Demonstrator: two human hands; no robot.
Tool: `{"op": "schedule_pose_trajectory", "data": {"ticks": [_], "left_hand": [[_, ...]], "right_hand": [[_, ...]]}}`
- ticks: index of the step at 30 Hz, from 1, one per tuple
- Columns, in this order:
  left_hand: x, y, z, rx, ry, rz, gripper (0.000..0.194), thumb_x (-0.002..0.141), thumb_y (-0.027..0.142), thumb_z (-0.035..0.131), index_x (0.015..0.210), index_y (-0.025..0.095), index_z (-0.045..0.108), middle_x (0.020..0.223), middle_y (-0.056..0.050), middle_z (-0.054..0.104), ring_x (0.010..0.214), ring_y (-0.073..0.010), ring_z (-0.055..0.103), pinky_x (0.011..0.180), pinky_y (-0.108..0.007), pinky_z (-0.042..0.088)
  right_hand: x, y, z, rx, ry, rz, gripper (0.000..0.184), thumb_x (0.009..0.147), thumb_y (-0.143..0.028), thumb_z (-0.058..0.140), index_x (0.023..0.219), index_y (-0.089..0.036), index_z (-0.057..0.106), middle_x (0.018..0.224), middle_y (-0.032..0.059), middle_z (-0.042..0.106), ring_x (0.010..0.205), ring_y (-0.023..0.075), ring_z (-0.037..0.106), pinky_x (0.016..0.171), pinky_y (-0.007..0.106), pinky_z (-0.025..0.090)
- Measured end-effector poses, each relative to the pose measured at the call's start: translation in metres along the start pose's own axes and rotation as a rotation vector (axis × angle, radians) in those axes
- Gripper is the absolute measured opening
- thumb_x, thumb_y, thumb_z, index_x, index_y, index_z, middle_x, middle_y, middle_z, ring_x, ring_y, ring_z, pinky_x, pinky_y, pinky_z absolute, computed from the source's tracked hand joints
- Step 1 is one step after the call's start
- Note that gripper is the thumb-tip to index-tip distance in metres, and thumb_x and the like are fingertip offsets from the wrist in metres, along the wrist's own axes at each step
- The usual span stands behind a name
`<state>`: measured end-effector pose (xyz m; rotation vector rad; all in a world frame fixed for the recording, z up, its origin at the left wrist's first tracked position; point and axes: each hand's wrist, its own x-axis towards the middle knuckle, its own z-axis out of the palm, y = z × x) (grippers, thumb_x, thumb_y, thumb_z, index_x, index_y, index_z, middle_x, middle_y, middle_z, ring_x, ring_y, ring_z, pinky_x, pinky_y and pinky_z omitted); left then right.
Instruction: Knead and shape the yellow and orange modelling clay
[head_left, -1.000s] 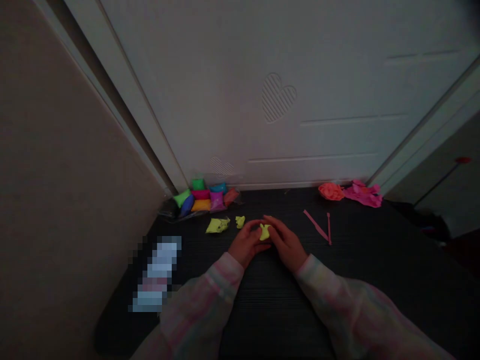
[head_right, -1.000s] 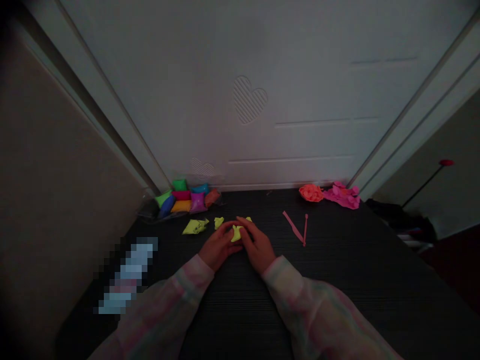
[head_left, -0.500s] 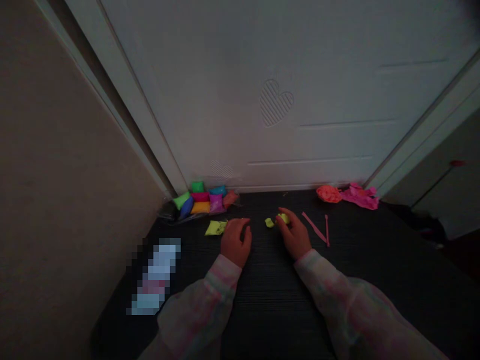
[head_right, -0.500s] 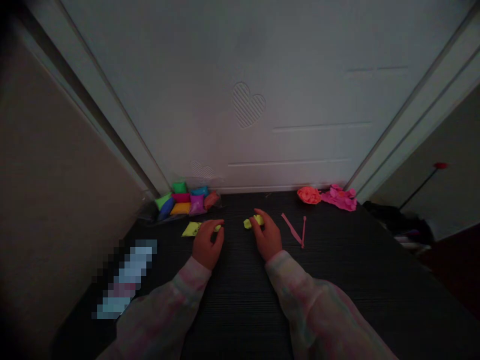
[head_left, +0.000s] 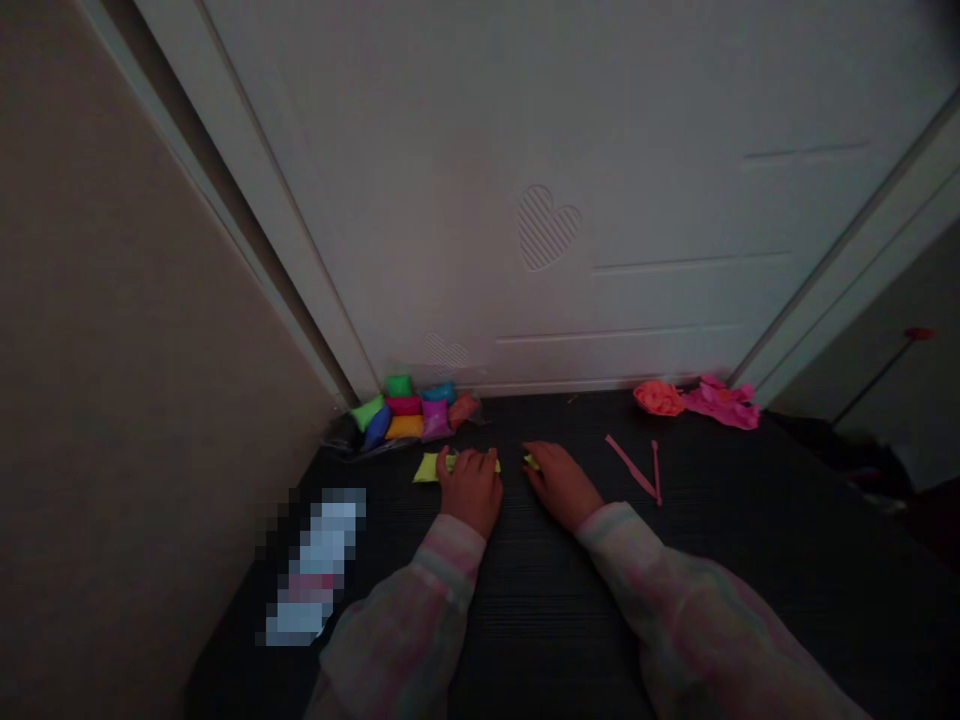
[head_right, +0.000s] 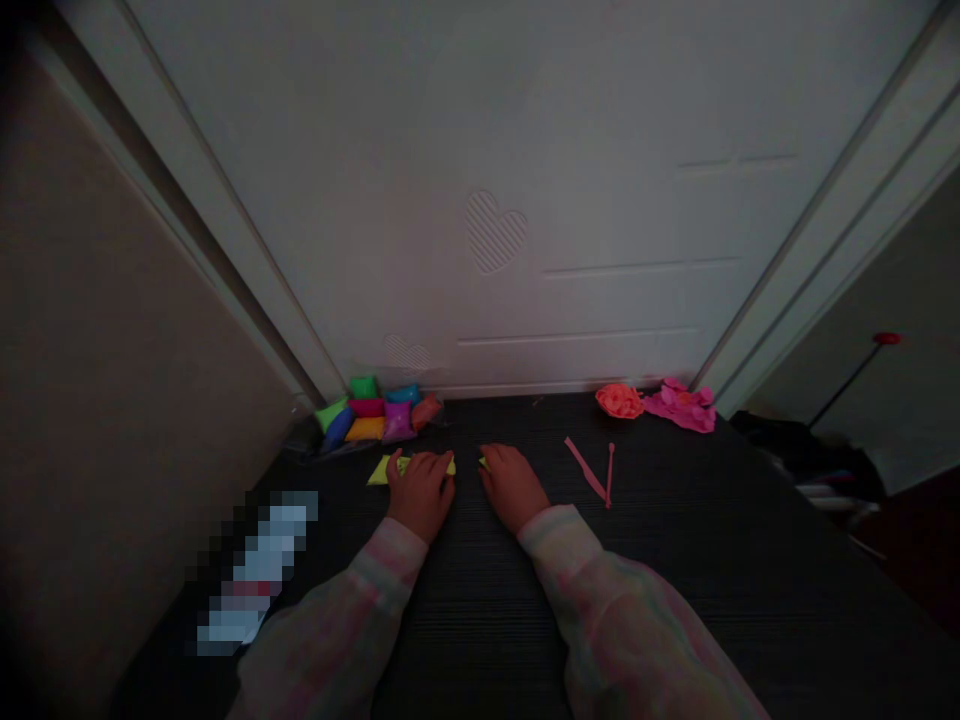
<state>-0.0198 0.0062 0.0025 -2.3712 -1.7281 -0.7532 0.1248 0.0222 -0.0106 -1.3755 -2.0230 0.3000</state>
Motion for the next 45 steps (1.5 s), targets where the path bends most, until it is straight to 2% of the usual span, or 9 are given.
{"op": "schedule_pose_trajectory", "data": {"ticks": [5,10,16,19,26,31,36,41,45], "left_hand": [[0.000,0.005,0.001,-0.196,0.083,0.039,0.030,0.069,0.022,0.041,0.098,0.018,0.046,0.090,-0.004,0.057,0.088,-0.0160,0.048,0.087,-0.039,0.023],[-0.002,0.009,0.010,-0.353,0.103,0.128,0.029,0.069,0.018,0.042,0.098,0.016,0.045,0.093,-0.006,0.056,0.087,-0.0149,0.048,0.083,-0.034,0.032],[-0.002,0.013,0.009,-0.371,0.140,0.135,0.027,0.068,0.017,0.045,0.095,0.020,0.050,0.093,-0.003,0.055,0.096,-0.0180,0.041,0.084,-0.035,0.032],[-0.003,0.019,0.003,-0.349,0.141,0.108,0.027,0.067,0.023,0.047,0.094,0.021,0.051,0.097,-0.004,0.051,0.098,-0.0204,0.036,0.084,-0.038,0.030],[-0.006,0.024,0.001,-0.467,0.201,-0.042,0.027,0.069,0.025,0.044,0.094,0.016,0.048,0.092,-0.008,0.044,0.090,-0.0170,0.039,0.079,-0.034,0.034],[-0.006,0.021,0.002,-0.644,0.169,-0.085,0.024,0.071,0.024,0.041,0.093,0.017,0.048,0.093,-0.008,0.046,0.091,-0.0168,0.040,0.078,-0.034,0.035],[-0.002,0.026,0.012,-1.006,0.169,-0.329,0.025,0.070,0.028,0.042,0.092,0.017,0.048,0.093,-0.006,0.048,0.088,-0.0144,0.045,0.077,-0.030,0.036],[0.014,0.043,0.031,-1.673,0.201,-0.730,0.027,0.070,0.034,0.042,0.090,0.019,0.050,0.097,-0.004,0.050,0.092,-0.0127,0.046,0.078,-0.024,0.036],[0.029,0.047,0.028,-2.134,0.149,-1.023,0.031,0.069,0.042,0.039,0.080,0.016,0.051,0.074,-0.002,0.054,0.071,-0.0106,0.054,0.066,-0.023,0.042]], "right_hand": [[0.001,0.004,0.001,0.574,0.117,0.305,0.031,0.065,-0.024,0.048,0.096,-0.020,0.049,0.090,0.0048,0.055,0.083,0.0163,0.050,0.078,0.035,0.037],[-0.003,-0.017,0.005,1.394,0.050,0.557,0.024,0.064,-0.029,0.049,0.086,-0.021,0.054,0.082,0.0008,0.055,0.074,0.0124,0.052,0.062,0.026,0.043],[0.001,-0.040,0.011,1.639,0.173,0.611,0.016,0.062,-0.030,0.055,0.073,-0.017,0.055,0.069,-0.0011,0.056,0.062,0.0079,0.051,0.052,0.018,0.041],[0.007,-0.038,0.013,1.653,0.221,0.667,0.015,0.060,-0.029,0.057,0.064,-0.016,0.054,0.058,-0.0023,0.055,0.053,0.0058,0.050,0.047,0.016,0.040],[0.020,-0.023,0.011,1.670,0.297,0.675,0.026,0.052,-0.019,0.064,0.075,-0.017,0.052,0.057,-0.0038,0.053,0.042,0.0024,0.044,0.036,0.013,0.035],[0.021,-0.025,0.007,1.651,0.208,0.660,0.025,0.063,-0.041,0.052,0.062,-0.017,0.046,0.035,-0.0100,0.032,0.027,0.0001,0.023,0.025,0.011,0.014],[0.021,-0.027,0.010,1.496,0.249,0.656,0.038,0.066,-0.053,0.038,0.050,-0.019,0.033,0.033,-0.0106,0.021,0.027,0.0026,0.019,0.026,0.015,0.016],[0.013,-0.028,0.018,1.114,0.383,0.434,0.034,0.071,-0.050,0.031,0.065,-0.020,0.045,0.056,-0.0031,0.045,0.051,0.0089,0.045,0.051,0.023,0.039],[0.005,-0.033,0.019,0.758,0.212,0.208,0.026,0.074,-0.037,0.034,0.084,-0.021,0.052,0.087,0.0029,0.052,0.086,0.0149,0.045,0.081,0.032,0.032]]}}
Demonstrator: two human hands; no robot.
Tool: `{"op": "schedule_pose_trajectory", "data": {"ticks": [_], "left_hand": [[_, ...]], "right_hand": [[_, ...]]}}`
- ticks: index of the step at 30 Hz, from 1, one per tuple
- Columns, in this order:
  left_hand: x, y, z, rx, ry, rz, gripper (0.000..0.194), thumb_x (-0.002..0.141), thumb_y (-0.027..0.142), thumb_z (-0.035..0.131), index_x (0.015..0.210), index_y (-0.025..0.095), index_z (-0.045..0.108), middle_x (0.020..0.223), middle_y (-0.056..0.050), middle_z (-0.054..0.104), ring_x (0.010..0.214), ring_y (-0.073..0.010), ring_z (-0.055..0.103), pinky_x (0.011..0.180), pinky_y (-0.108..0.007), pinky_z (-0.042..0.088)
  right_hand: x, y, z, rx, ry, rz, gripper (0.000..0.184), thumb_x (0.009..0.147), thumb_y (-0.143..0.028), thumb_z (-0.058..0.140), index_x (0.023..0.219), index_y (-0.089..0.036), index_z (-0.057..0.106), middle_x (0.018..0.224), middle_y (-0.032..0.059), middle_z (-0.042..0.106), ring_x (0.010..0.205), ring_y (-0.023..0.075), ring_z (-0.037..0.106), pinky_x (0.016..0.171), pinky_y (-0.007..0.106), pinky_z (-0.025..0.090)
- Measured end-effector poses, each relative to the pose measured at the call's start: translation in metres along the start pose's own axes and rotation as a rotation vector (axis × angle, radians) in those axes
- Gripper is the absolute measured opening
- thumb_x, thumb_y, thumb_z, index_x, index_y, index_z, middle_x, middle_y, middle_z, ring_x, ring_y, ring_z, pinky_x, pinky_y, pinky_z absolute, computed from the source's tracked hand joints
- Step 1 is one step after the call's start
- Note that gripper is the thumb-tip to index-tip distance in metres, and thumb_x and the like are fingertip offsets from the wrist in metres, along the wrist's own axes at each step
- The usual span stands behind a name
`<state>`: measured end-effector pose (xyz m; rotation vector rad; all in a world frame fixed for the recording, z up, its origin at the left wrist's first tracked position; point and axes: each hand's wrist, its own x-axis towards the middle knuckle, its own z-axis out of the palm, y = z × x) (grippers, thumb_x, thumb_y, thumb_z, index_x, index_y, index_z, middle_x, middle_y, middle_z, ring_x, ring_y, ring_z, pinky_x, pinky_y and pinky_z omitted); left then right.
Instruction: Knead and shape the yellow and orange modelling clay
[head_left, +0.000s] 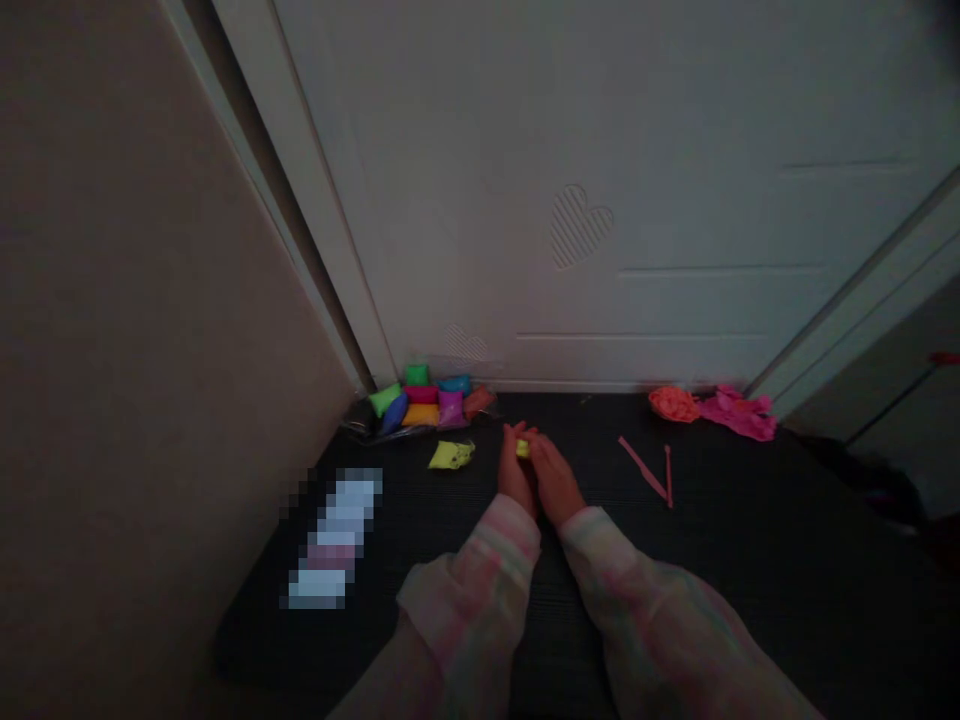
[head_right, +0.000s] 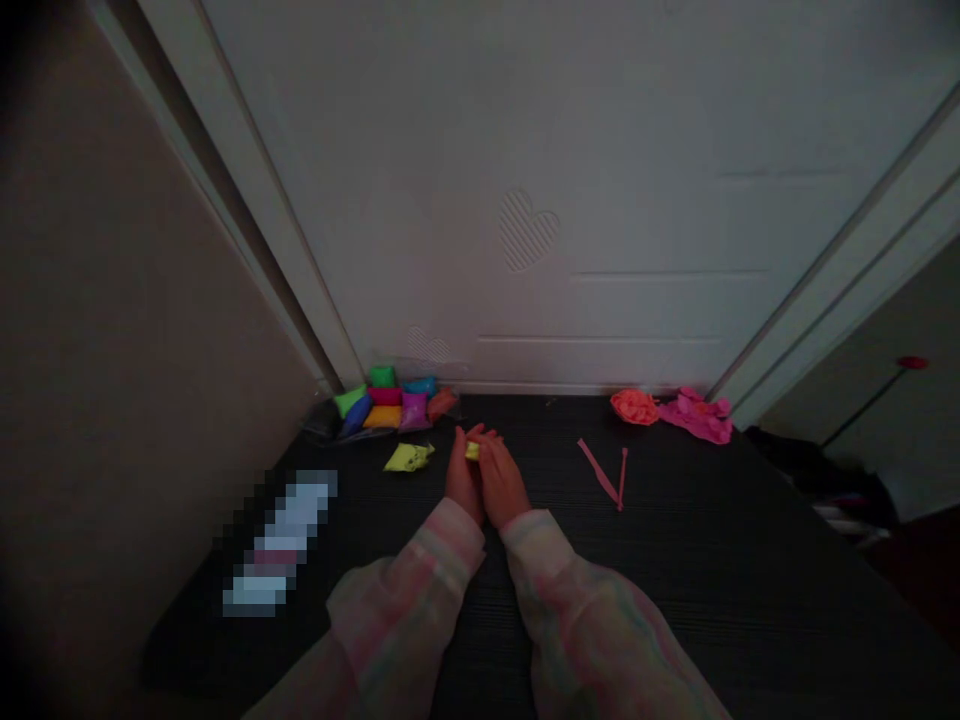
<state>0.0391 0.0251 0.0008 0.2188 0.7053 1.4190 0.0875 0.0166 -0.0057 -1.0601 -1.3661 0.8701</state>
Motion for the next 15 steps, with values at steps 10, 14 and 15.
{"op": "schedule_pose_trajectory", "data": {"ticks": [10,14,15], "left_hand": [[0.004,0.018,0.000,-0.063,-0.090,-0.128,0.008,0.064,0.014,0.051,0.072,0.013,0.050,0.066,-0.002,0.055,0.055,-0.0062,0.053,0.051,-0.016,0.042],[0.006,0.017,-0.003,0.011,-0.103,-0.068,0.015,0.061,0.012,0.054,0.074,0.014,0.048,0.057,0.002,0.052,0.040,-0.0010,0.044,0.037,-0.011,0.034],[0.007,0.018,-0.004,0.019,-0.110,-0.060,0.014,0.061,0.014,0.055,0.072,0.014,0.047,0.053,0.004,0.049,0.035,0.0004,0.039,0.033,-0.010,0.028]], "right_hand": [[-0.001,0.001,-0.004,-0.380,0.276,-0.233,0.026,0.066,-0.025,0.046,0.091,-0.018,0.044,0.100,0.0084,0.038,0.099,0.0189,0.035,0.081,0.038,0.032],[-0.005,-0.003,-0.005,-0.250,0.312,-0.260,0.024,0.069,-0.023,0.042,0.093,-0.020,0.042,0.100,0.0072,0.038,0.095,0.0176,0.038,0.073,0.034,0.038],[-0.005,-0.003,-0.006,-0.235,0.324,-0.258,0.023,0.070,-0.024,0.041,0.093,-0.020,0.042,0.099,0.0070,0.039,0.094,0.0176,0.039,0.072,0.034,0.038]]}}
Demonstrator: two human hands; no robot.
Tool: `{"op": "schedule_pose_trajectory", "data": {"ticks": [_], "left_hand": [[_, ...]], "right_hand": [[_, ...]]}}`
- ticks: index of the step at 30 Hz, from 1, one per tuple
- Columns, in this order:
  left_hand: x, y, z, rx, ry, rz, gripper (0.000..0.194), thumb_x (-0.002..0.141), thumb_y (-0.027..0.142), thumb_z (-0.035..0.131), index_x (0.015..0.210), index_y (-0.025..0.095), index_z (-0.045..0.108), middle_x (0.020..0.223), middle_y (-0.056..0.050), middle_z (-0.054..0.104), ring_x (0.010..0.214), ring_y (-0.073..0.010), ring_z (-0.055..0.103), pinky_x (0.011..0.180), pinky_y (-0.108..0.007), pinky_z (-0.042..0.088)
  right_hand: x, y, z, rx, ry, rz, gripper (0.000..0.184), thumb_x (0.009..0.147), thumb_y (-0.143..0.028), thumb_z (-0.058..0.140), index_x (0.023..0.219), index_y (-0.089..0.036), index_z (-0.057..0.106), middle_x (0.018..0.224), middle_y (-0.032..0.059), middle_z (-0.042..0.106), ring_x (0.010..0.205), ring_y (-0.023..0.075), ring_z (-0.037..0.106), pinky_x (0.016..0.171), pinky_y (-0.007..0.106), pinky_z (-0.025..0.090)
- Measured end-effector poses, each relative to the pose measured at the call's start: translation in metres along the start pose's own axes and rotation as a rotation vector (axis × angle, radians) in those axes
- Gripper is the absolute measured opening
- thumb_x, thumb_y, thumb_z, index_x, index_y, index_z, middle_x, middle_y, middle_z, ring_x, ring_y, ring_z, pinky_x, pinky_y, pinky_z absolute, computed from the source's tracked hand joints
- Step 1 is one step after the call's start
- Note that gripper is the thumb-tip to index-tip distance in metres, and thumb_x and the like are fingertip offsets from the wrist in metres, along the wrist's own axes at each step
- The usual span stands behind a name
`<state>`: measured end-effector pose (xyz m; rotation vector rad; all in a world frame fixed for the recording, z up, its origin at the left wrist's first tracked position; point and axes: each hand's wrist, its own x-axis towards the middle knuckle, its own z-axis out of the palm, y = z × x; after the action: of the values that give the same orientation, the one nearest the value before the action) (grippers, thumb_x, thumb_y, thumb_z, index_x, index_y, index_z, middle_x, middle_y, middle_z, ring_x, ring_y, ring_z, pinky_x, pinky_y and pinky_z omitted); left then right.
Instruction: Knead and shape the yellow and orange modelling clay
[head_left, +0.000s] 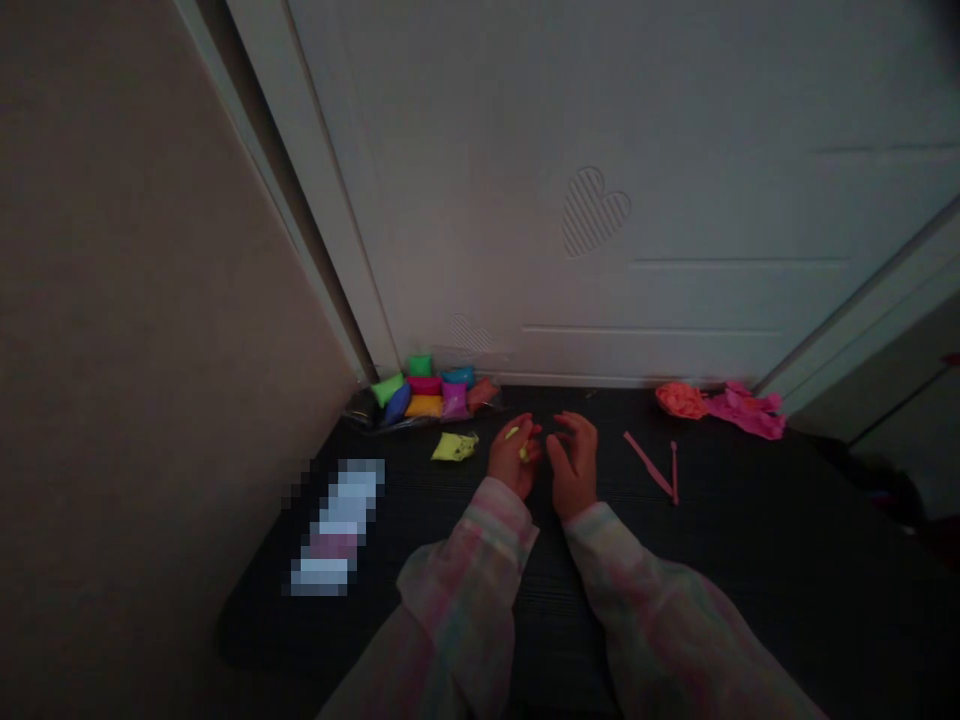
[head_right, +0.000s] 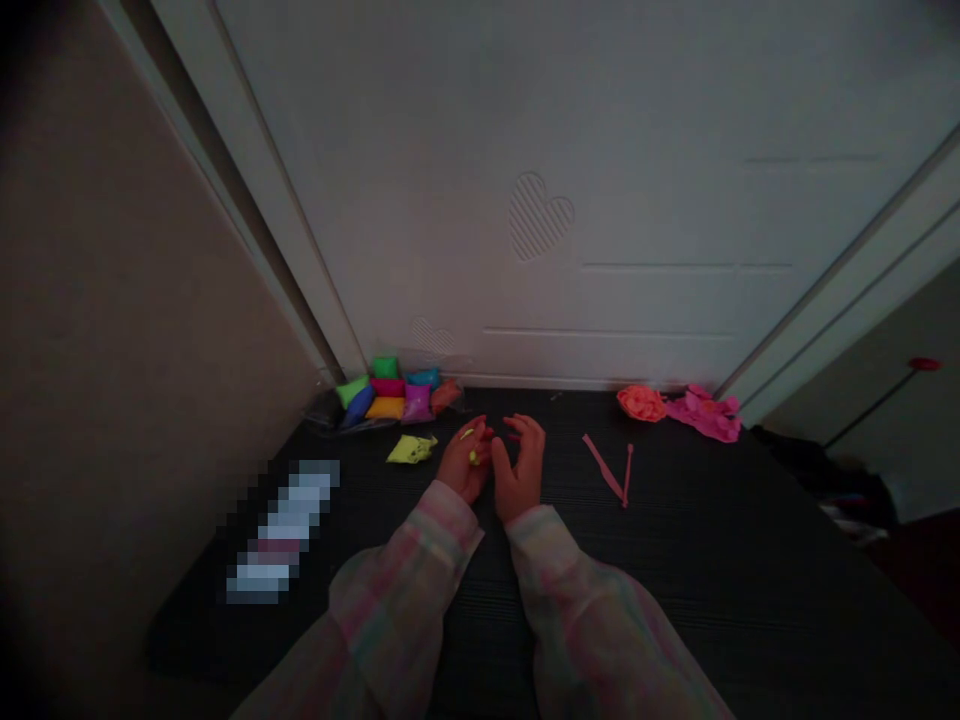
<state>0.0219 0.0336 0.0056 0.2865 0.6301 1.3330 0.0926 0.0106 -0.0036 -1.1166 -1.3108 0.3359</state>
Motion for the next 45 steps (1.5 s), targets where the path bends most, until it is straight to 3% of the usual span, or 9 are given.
{"op": "schedule_pose_trajectory", "data": {"ticks": [4,9,18,29,31,34,38,42,45], "left_hand": [[0.000,0.006,0.000,-0.006,-0.027,-0.019,0.030,0.060,0.036,0.054,0.052,0.016,0.035,0.035,0.010,0.028,0.024,-0.0001,0.021,0.026,-0.013,0.011],[-0.002,0.009,0.000,-0.051,-0.092,-0.113,0.047,0.061,0.058,0.035,0.043,0.017,0.021,0.030,0.008,0.021,0.021,-0.0038,0.020,0.025,-0.016,0.008],[-0.004,0.008,0.007,0.033,0.032,-0.139,0.038,0.065,0.045,0.038,0.044,0.018,0.022,0.027,0.009,0.020,0.019,-0.0038,0.018,0.026,-0.016,0.008],[-0.001,0.000,0.005,0.147,0.154,-0.027,0.038,0.060,0.049,0.045,0.048,0.017,0.029,0.031,0.010,0.026,0.020,-0.0037,0.025,0.025,-0.017,0.012],[-0.002,0.000,0.005,0.117,0.120,-0.038,0.037,0.060,0.051,0.044,0.052,0.016,0.035,0.035,0.008,0.033,0.025,-0.0045,0.033,0.027,-0.017,0.019],[-0.005,0.002,0.006,0.013,-0.059,-0.102,0.041,0.065,0.054,0.035,0.067,0.015,0.047,0.052,0.001,0.050,0.041,-0.0079,0.047,0.038,-0.020,0.034],[-0.010,0.007,0.006,-0.025,-0.252,-0.270,0.045,0.067,0.052,0.032,0.074,0.013,0.051,0.062,-0.004,0.054,0.055,-0.0121,0.052,0.054,-0.025,0.040],[-0.012,0.010,0.006,0.025,-0.300,-0.445,0.049,0.068,0.052,0.030,0.081,0.010,0.052,0.066,-0.007,0.055,0.058,-0.0145,0.053,0.057,-0.028,0.040],[-0.012,0.008,0.006,0.077,-0.274,-0.456,0.043,0.070,0.047,0.033,0.084,0.010,0.051,0.072,-0.010,0.056,0.063,-0.0158,0.054,0.061,-0.030,0.040]], "right_hand": [[0.001,0.001,-0.001,0.001,0.031,0.027,0.021,0.071,-0.025,0.038,0.091,-0.020,0.044,0.096,0.0068,0.039,0.091,0.0174,0.040,0.070,0.033,0.039],[0.001,0.000,0.000,-0.010,-0.013,0.024,0.019,0.071,-0.024,0.039,0.088,-0.019,0.046,0.095,0.0066,0.040,0.090,0.0165,0.040,0.069,0.031,0.039],[0.002,0.001,0.001,-0.023,-0.038,0.048,0.018,0.072,-0.026,0.036,0.084,-0.019,0.048,0.094,0.0071,0.041,0.092,0.0175,0.040,0.071,0.034,0.038],[0.001,0.003,0.002,-0.008,-0.043,0.059,0.017,0.073,-0.025,0.037,0.084,-0.018,0.049,0.093,0.0074,0.042,0.091,0.0164,0.041,0.072,0.031,0.039],[0.001,0.002,0.002,-0.019,-0.062,0.036,0.021,0.073,-0.024,0.036,0.090,-0.018,0.047,0.096,0.0080,0.042,0.094,0.0165,0.040,0.074,0.032,0.039],[0.004,0.000,0.000,-0.060,-0.108,-0.022,0.027,0.074,-0.022,0.036,0.099,-0.019,0.044,0.103,0.0080,0.042,0.100,0.0164,0.038,0.082,0.035,0.034],[0.012,0.002,-0.006,-0.106,-0.138,-0.046,0.031,0.073,-0.024,0.037,0.103,-0.019,0.044,0.108,0.0079,0.043,0.102,0.0164,0.037,0.087,0.034,0.029],[0.019,0.009,-0.011,-0.055,-0.088,0.161,0.029,0.067,-0.032,0.046,0.093,-0.019,0.050,0.089,0.0048,0.054,0.082,0.0161,0.049,0.076,0.032,0.037],[0.024,0.018,-0.009,0.136,0.034,0.393,0.026,0.064,-0.036,0.047,0.082,-0.018,0.051,0.074,0.0021,0.055,0.068,0.0135,0.052,0.063,0.028,0.041]]}}
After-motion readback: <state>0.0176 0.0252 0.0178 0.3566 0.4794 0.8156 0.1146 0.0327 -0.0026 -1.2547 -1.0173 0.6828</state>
